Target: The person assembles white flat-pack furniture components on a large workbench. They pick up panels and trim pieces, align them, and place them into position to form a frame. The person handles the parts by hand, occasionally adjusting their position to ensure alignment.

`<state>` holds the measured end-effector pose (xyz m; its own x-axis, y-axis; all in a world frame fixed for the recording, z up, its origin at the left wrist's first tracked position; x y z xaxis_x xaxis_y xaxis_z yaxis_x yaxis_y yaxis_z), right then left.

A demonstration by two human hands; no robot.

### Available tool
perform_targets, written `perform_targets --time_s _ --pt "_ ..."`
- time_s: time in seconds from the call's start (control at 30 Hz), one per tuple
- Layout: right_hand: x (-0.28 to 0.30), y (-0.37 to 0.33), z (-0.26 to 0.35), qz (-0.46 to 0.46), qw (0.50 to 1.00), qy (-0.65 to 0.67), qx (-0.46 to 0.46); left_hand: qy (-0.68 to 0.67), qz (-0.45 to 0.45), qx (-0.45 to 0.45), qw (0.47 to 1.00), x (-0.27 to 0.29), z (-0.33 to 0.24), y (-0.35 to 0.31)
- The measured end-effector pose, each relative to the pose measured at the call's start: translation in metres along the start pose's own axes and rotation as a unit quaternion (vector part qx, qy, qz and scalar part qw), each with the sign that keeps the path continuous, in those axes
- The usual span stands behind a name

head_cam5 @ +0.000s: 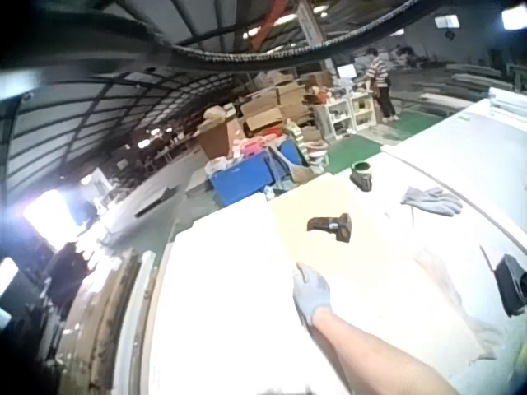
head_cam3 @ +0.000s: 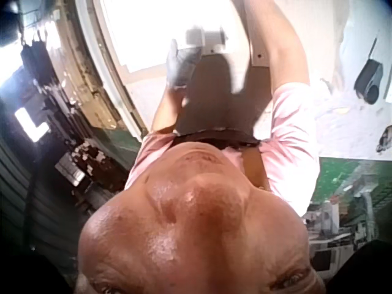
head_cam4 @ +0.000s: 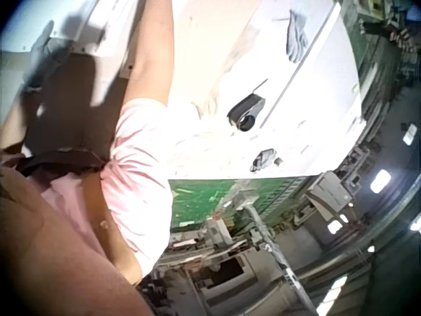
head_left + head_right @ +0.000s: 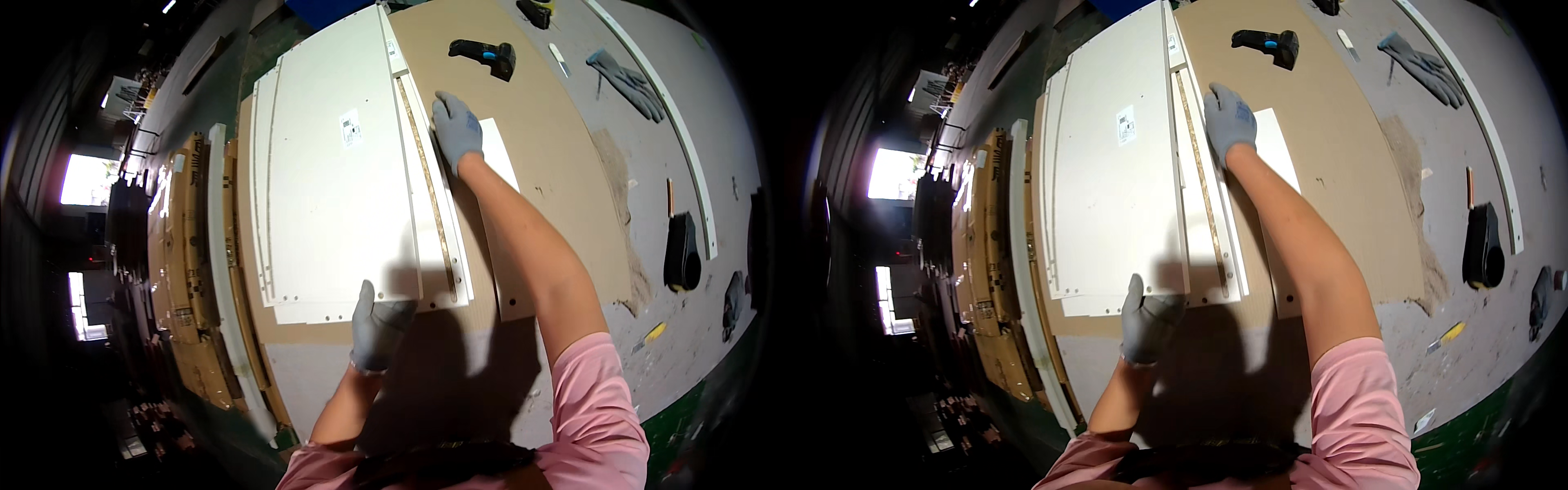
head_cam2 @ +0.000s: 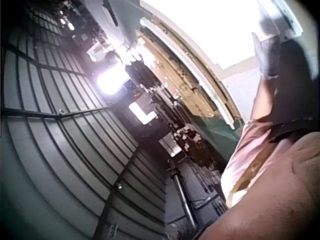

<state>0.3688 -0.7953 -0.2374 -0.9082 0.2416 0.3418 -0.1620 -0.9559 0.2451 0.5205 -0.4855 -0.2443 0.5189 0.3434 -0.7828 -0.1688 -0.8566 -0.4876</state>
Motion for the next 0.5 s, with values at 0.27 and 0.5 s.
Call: perform_targets --time_s 0.27,0.5 --pt "-0.098 0.124 -0.048 0.088 0.986 -0.09 -0.106 0.032 -0.144 -0.081 0.986 0.013 -0.008 -0.002" --pt "-0.101 0.16 -0.087 0.011 0.97 0.123 -0.208 0.007 -0.12 -0.056 0.991 0.028 -0.002 -0.002"
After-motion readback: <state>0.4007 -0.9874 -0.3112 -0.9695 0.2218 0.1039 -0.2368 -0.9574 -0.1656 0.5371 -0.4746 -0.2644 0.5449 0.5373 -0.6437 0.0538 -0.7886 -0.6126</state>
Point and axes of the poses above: each hand's wrist, its own y-axis towards the middle knuckle, its own x-axis out of the back of the hand, z = x × y, the point moved 9 cm from there along y, towards the middle knuckle, and after that the axes turned 3 degrees about x, right-handed, at the moved point
